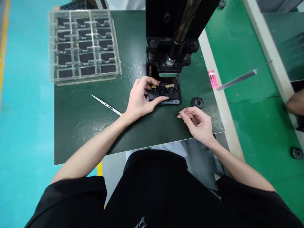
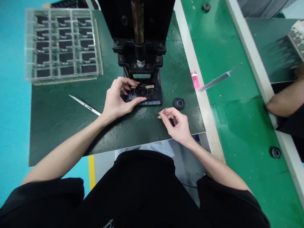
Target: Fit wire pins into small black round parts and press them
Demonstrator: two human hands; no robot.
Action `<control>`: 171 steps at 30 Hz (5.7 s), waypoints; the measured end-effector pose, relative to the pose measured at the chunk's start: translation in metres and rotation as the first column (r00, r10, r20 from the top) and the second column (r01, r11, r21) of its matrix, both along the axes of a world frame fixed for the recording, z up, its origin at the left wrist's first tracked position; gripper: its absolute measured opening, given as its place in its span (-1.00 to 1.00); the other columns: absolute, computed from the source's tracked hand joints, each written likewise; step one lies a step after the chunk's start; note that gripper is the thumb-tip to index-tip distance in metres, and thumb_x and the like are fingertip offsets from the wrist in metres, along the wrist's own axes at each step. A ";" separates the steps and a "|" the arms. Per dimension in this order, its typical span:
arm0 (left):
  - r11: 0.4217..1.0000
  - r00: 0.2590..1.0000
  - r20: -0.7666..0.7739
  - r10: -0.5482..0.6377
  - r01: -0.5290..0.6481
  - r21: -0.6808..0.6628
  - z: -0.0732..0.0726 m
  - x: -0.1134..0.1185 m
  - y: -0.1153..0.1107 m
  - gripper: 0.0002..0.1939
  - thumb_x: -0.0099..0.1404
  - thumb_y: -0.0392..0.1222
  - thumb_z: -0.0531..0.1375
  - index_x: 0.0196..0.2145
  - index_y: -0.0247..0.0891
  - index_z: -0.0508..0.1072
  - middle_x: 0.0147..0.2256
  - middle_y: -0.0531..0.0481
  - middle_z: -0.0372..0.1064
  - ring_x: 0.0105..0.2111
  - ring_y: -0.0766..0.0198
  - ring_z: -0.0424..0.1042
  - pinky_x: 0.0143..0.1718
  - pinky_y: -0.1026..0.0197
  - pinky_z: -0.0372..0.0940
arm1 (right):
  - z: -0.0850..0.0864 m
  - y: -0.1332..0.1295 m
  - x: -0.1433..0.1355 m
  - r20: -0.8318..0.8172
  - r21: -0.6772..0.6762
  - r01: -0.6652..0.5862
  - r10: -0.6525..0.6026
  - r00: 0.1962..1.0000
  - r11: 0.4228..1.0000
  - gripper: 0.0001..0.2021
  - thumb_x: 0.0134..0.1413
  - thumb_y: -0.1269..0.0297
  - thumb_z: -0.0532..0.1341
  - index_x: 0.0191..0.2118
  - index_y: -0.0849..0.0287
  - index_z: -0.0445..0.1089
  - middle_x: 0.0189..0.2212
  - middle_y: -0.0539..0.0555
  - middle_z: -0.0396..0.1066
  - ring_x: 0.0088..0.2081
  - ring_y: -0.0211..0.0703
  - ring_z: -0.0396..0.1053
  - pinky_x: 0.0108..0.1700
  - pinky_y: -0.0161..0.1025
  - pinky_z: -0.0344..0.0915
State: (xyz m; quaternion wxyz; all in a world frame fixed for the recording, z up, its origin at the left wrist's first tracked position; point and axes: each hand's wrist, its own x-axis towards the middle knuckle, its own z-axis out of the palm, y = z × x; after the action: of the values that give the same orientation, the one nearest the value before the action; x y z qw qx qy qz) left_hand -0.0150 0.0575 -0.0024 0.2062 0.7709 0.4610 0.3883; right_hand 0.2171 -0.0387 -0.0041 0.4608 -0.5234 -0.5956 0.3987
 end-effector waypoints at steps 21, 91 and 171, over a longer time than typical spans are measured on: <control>0.812 0.812 -0.054 -0.582 0.583 0.025 0.013 0.003 -0.036 -0.62 0.35 -0.04 0.35 -0.01 -0.24 0.36 -0.06 -0.12 0.51 -0.15 0.22 0.49 -0.12 0.17 0.45 | 0.011 -0.008 0.006 -0.005 0.096 0.150 -0.150 0.989 0.984 -0.86 0.32 0.18 0.28 -0.22 0.12 0.42 -0.30 0.06 0.55 -0.33 -0.24 0.53 -0.27 -0.28 0.48; 0.957 0.934 -0.243 -0.261 0.219 -0.188 0.016 -0.050 -0.106 -0.68 0.45 -0.04 0.20 0.09 -0.18 0.36 0.03 -0.14 0.47 -0.03 0.08 0.48 0.01 -0.01 0.40 | 0.014 0.094 -0.038 0.002 0.286 -0.030 0.031 1.000 0.958 -0.82 0.22 0.13 0.33 -0.26 0.12 0.58 -0.26 0.08 0.62 -0.28 -0.16 0.54 -0.21 -0.18 0.50; 0.931 0.871 -0.384 -0.306 0.359 0.071 -0.002 0.039 -0.053 -0.60 0.44 0.13 0.15 -0.10 -0.31 0.43 -0.18 -0.12 0.44 -0.26 0.15 0.47 -0.26 0.12 0.35 | 0.016 -0.006 0.019 0.022 0.255 0.267 -0.281 0.959 0.929 -0.84 0.40 0.21 0.17 -0.27 0.05 0.24 -0.33 0.04 0.44 -0.31 -0.18 0.48 -0.26 -0.15 0.47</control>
State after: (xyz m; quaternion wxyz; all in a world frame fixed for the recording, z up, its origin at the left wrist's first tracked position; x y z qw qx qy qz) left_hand 0.0235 0.0042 -0.0045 0.1258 0.9099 0.3232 0.2276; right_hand 0.2360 -0.0447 0.0119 0.5566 -0.5507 -0.5750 0.2372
